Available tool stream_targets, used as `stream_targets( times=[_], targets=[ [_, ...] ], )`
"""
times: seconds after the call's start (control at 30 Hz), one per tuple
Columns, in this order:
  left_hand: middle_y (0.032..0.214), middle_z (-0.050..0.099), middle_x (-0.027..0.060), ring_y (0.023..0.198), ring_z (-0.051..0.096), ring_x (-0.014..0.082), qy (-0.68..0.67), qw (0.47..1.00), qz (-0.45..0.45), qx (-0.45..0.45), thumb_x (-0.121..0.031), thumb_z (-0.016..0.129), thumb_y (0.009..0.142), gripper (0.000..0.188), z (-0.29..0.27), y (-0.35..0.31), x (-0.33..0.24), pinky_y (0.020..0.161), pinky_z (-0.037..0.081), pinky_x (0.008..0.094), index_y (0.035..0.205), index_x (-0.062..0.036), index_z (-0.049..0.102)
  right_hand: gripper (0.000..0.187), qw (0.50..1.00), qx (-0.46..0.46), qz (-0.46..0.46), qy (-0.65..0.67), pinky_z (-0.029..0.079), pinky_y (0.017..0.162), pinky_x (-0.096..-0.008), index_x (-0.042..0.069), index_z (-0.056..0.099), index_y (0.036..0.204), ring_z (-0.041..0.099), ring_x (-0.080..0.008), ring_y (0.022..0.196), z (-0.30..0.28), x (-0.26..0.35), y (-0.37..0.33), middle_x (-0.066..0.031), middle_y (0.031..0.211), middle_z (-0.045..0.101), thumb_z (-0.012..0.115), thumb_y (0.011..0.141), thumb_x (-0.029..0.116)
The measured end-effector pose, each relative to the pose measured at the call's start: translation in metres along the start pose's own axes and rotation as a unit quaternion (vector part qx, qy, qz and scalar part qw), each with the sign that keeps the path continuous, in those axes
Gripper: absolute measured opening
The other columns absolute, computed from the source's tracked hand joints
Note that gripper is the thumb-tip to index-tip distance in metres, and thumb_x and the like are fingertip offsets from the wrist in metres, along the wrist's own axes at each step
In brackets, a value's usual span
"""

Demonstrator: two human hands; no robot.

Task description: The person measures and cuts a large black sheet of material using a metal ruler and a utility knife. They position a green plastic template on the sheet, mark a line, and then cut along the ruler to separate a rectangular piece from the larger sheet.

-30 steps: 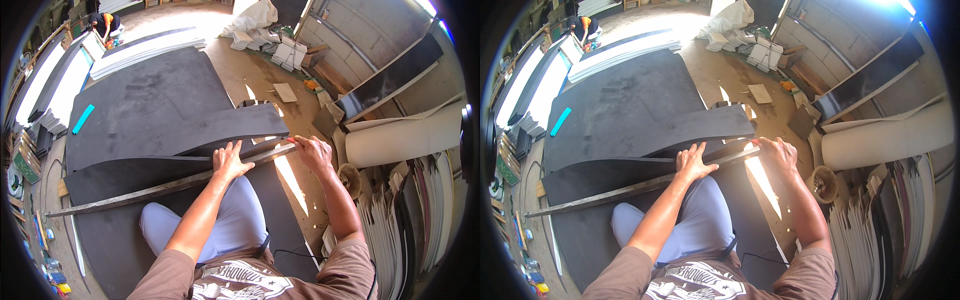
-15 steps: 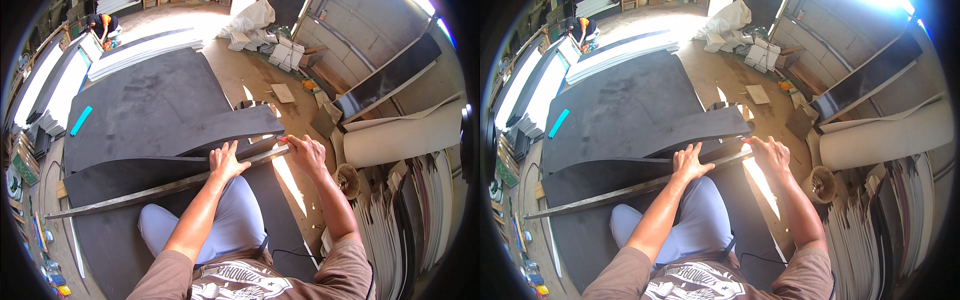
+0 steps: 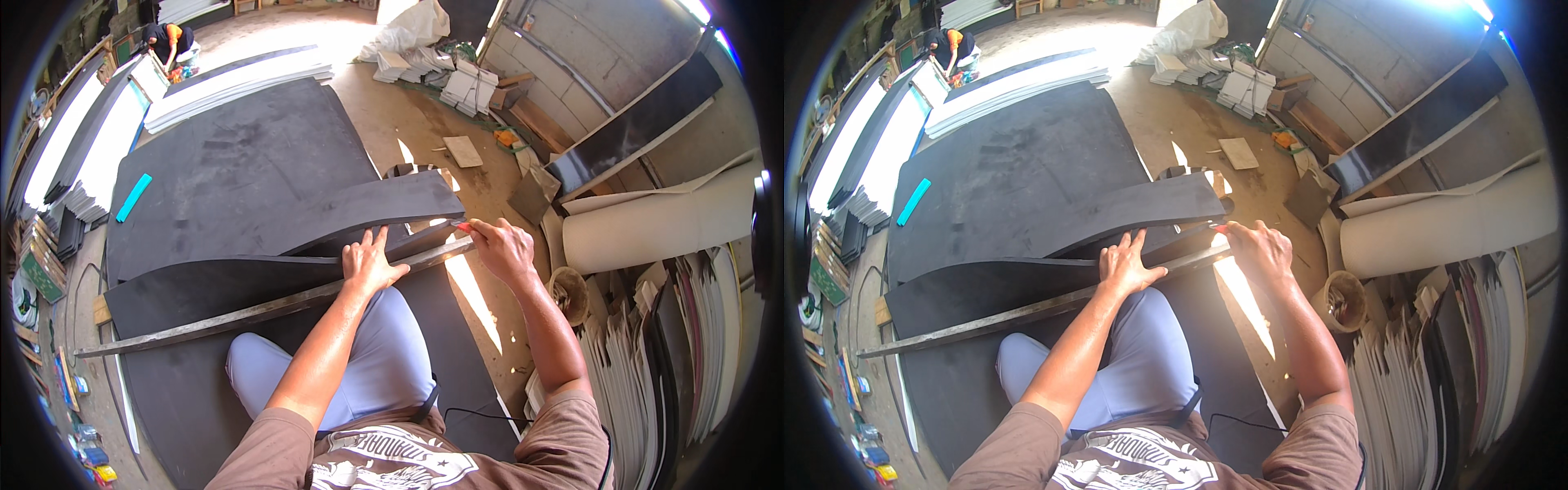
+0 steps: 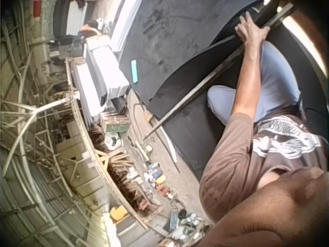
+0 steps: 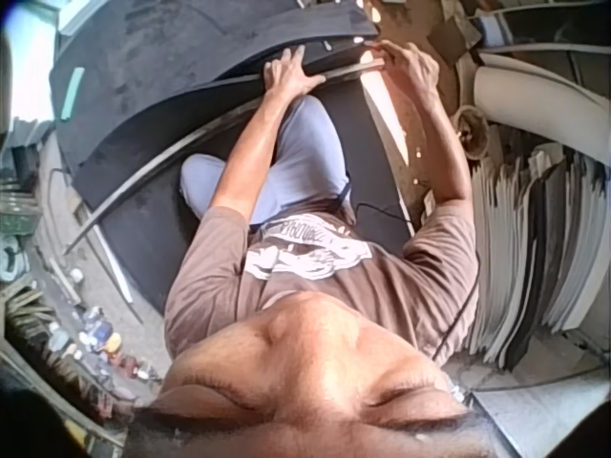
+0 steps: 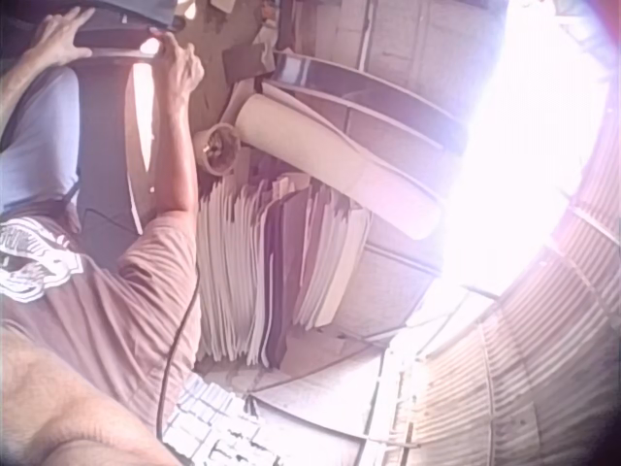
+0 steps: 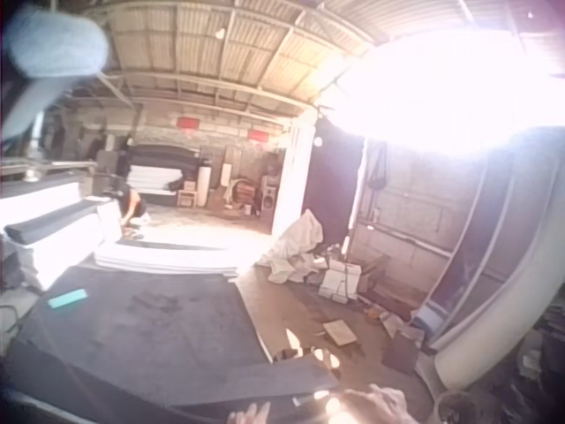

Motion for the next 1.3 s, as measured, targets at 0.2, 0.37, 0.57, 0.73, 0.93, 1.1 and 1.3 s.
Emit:
stream_targets(
  times=[0.2,0.37,0.57,0.73,0.93,1.1,1.3],
  targets=[
    [0.160,0.047,0.0245,0.125,0.067,0.0395,0.005,1.000,-0.002,-0.003,-0.065,0.082,0.071,0.113,-0.002,-0.002,-0.002,0.108,0.049,0.0452,0.163,-0.0147,0.041,0.027,1.000,-0.004,-0.006,0.009,0.056,0.073,-0.0455,0.027,0.080,0.118,0.072,-0.0316,0.080,0.008,-0.002,0.003,-0.0106,0.083,0.069,0.065,0.099,0.039],
    [0.161,0.046,0.0243,0.125,0.066,0.0396,0.005,1.000,-0.010,0.008,-0.066,0.082,0.071,0.114,-0.002,-0.002,-0.002,0.108,0.049,0.0459,0.163,-0.0152,0.040,0.025,1.000,0.005,-0.015,0.014,0.056,0.075,-0.0483,0.028,0.078,0.114,0.073,-0.0347,0.082,0.008,0.001,0.007,-0.0153,0.086,0.069,0.058,0.104,0.039],
    [0.161,0.046,0.0246,0.126,0.066,0.0396,0.004,1.000,-0.014,0.004,-0.067,0.082,0.071,0.114,-0.003,-0.003,-0.003,0.107,0.049,0.0460,0.163,-0.0151,0.040,0.028,1.000,0.012,-0.019,0.012,0.055,0.074,-0.0460,0.028,0.079,0.119,0.072,-0.0329,0.081,0.005,-0.001,0.009,-0.0112,0.085,0.070,0.064,0.099,0.040],
    [0.161,0.047,0.0247,0.127,0.065,0.0396,-0.004,1.000,-0.016,0.000,-0.069,0.081,0.072,0.114,-0.002,-0.003,-0.003,0.107,0.048,0.0464,0.163,-0.0144,0.040,0.028,1.000,0.022,-0.016,0.013,0.055,0.074,-0.0462,0.028,0.079,0.119,0.072,-0.0333,0.081,0.004,0.000,0.010,-0.0119,0.086,0.069,0.063,0.100,0.041],
    [0.160,0.047,0.0249,0.127,0.066,0.0397,-0.004,1.000,-0.017,-0.003,-0.070,0.079,0.073,0.114,-0.002,-0.003,-0.006,0.107,0.048,0.0465,0.163,-0.0134,0.040,0.027,0.999,0.034,0.009,-0.023,0.055,0.074,-0.0464,0.029,0.080,0.118,0.072,-0.0332,0.081,0.008,-0.005,0.015,-0.0127,0.086,0.070,0.063,0.101,0.041],
    [0.160,0.047,0.0248,0.123,0.068,0.0400,0.001,1.000,-0.019,0.002,-0.070,0.079,0.073,0.114,-0.003,-0.001,-0.004,0.106,0.049,0.0470,0.163,-0.0132,0.040,0.024,0.999,0.029,-0.005,-0.031,0.056,0.075,-0.0459,0.029,0.080,0.114,0.074,-0.0327,0.083,0.004,-0.011,0.017,-0.0138,0.086,0.070,0.060,0.102,0.039],
    [0.161,0.047,0.0238,0.122,0.068,0.0389,-0.004,1.000,-0.015,-0.006,-0.072,0.077,0.073,0.112,0.002,0.002,-0.005,0.104,0.050,0.0457,0.163,-0.0143,0.041,0.023,0.976,-0.005,0.080,-0.204,0.058,0.071,-0.0457,0.026,0.078,0.115,0.075,-0.0333,0.082,0.014,-0.099,0.017,-0.0148,0.091,0.072,0.061,0.102,0.035]
  ],
)
Point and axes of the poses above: each hand's wrist, its own y-axis towards the middle knuckle, its own z-axis out of the palm, x = y × z, the point moved 3 cm from there along y, towards the middle knuckle
